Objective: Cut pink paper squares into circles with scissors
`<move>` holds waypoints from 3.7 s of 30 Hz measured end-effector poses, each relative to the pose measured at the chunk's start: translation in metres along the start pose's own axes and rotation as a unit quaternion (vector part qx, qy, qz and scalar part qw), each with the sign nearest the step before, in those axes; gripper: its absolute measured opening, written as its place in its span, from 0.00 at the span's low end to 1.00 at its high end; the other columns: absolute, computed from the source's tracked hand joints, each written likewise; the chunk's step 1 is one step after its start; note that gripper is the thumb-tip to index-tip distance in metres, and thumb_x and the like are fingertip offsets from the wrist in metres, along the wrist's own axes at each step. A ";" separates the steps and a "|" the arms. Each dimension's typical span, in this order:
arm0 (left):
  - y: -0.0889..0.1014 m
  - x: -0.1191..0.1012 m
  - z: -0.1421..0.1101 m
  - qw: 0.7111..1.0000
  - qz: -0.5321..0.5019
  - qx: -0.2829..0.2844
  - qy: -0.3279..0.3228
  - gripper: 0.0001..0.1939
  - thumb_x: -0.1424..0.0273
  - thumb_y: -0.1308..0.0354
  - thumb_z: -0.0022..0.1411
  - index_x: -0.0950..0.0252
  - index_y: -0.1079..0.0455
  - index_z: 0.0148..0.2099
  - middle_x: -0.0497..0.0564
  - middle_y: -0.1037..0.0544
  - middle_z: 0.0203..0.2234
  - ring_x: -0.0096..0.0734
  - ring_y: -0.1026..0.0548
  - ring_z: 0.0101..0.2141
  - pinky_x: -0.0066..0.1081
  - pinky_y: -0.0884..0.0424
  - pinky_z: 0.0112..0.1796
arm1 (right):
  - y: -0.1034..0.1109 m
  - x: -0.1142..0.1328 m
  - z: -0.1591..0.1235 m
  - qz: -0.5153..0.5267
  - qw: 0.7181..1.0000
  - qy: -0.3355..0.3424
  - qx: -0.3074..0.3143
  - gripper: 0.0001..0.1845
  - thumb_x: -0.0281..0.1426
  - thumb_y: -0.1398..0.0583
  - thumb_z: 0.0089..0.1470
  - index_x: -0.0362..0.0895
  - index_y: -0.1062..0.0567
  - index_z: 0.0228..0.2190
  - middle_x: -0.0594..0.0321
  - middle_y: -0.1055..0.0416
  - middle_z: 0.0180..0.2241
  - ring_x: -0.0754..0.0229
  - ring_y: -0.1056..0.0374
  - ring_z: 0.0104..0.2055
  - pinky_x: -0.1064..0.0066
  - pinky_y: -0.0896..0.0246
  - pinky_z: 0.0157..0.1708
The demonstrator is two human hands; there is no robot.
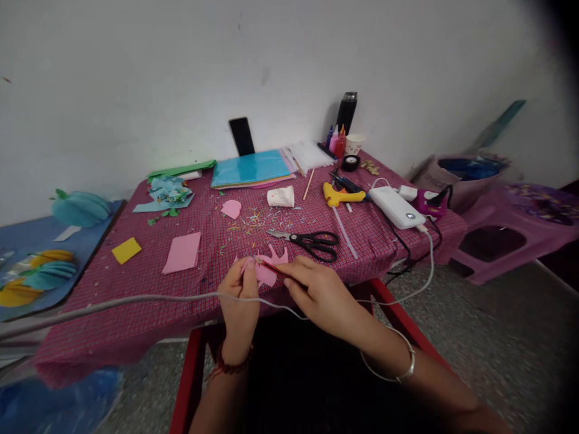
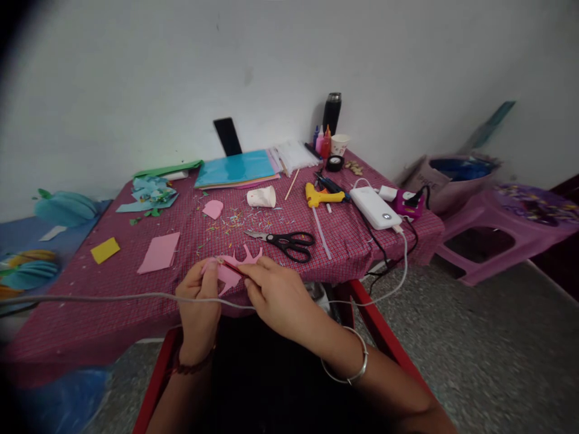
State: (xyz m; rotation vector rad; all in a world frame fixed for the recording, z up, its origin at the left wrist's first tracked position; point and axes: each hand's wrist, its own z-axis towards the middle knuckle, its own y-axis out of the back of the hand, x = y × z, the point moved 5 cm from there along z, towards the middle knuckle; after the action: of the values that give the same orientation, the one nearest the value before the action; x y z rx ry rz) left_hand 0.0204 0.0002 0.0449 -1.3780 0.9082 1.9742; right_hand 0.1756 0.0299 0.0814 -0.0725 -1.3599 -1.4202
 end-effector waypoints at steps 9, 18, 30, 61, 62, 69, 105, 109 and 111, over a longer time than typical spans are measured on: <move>0.000 -0.003 0.001 0.998 0.046 0.013 -0.035 0.13 0.65 0.48 0.63 0.64 0.28 0.30 0.46 0.30 0.20 0.27 0.34 0.23 0.26 0.38 0.26 | -0.003 0.004 0.001 -0.020 1.000 0.012 0.014 0.20 0.25 0.48 0.62 0.45 0.30 0.53 0.58 0.30 0.37 0.58 0.33 0.38 0.67 0.36 0.39; 0.000 -0.005 0.002 0.995 0.072 0.010 -0.067 0.12 0.67 0.48 0.63 0.64 0.26 0.33 0.47 0.26 0.23 0.29 0.31 0.25 0.27 0.36 0.28 | -0.004 0.004 0.001 -0.020 1.000 0.006 0.021 0.20 0.25 0.49 0.62 0.44 0.30 0.54 0.57 0.31 0.37 0.59 0.33 0.38 0.67 0.36 0.39; 0.000 0.008 0.003 1.000 0.000 0.005 -0.004 0.10 0.65 0.46 0.61 0.64 0.25 0.39 0.47 0.25 0.26 0.28 0.29 0.26 0.26 0.35 0.27 | 0.000 0.003 -0.001 0.004 1.000 0.001 0.016 0.19 0.24 0.47 0.60 0.44 0.28 0.51 0.57 0.28 0.39 0.58 0.31 0.41 0.65 0.35 0.42; 0.003 -0.005 -0.001 0.985 0.090 -0.057 -0.137 0.09 0.70 0.46 0.62 0.65 0.25 0.36 0.49 0.22 0.29 0.30 0.25 0.30 0.31 0.31 0.36 | 0.001 -0.002 0.000 0.010 1.000 -0.007 -0.008 0.22 0.23 0.47 0.60 0.47 0.30 0.54 0.58 0.27 0.42 0.58 0.31 0.42 0.65 0.35 0.44; 0.004 -0.008 -0.001 0.979 0.110 -0.061 -0.160 0.08 0.71 0.46 0.62 0.65 0.25 0.36 0.49 0.22 0.29 0.30 0.25 0.30 0.31 0.31 0.36 | 0.001 -0.002 -0.001 0.008 1.000 -0.007 -0.008 0.22 0.23 0.47 0.60 0.47 0.30 0.54 0.58 0.27 0.42 0.58 0.31 0.42 0.65 0.35 0.44; 0.004 -0.014 -0.003 0.929 0.209 -0.086 -0.292 0.09 0.75 0.48 0.62 0.66 0.26 0.38 0.53 0.21 0.29 0.33 0.25 0.31 0.32 0.30 0.35 | 0.002 0.001 -0.002 0.014 1.000 -0.001 0.001 0.22 0.23 0.47 0.60 0.47 0.30 0.55 0.58 0.28 0.40 0.59 0.31 0.41 0.66 0.35 0.42; 0.005 0.013 0.004 1.000 -0.003 -0.011 -0.008 0.08 0.66 0.42 0.58 0.64 0.24 0.33 0.45 0.28 0.21 0.26 0.34 0.22 0.26 0.38 0.25 | -0.002 0.002 0.001 -0.013 1.000 0.002 0.009 0.23 0.24 0.48 0.61 0.49 0.32 0.56 0.59 0.31 0.37 0.59 0.32 0.38 0.66 0.36 0.39; 0.006 0.010 0.005 0.996 0.060 -0.010 -0.058 0.07 0.69 0.43 0.57 0.63 0.27 0.29 0.44 0.31 0.19 0.27 0.34 0.23 0.26 0.38 0.26 | -0.005 0.004 0.000 -0.019 1.000 0.004 0.021 0.22 0.24 0.48 0.61 0.48 0.32 0.56 0.59 0.31 0.38 0.59 0.32 0.39 0.67 0.36 0.39; 0.006 0.009 0.005 0.994 0.076 -0.010 -0.076 0.05 0.71 0.43 0.57 0.63 0.26 0.30 0.45 0.30 0.20 0.27 0.33 0.23 0.27 0.38 0.27 | -0.006 0.005 0.000 -0.017 0.999 0.005 0.035 0.22 0.24 0.48 0.62 0.47 0.32 0.56 0.58 0.31 0.38 0.59 0.32 0.38 0.67 0.35 0.38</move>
State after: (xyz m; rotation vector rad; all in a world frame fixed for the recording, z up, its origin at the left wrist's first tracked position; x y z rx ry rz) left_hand 0.0101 0.0012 0.0387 -1.1816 0.9485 2.1753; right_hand 0.1694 0.0246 0.0804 0.0041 -1.4061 -1.3986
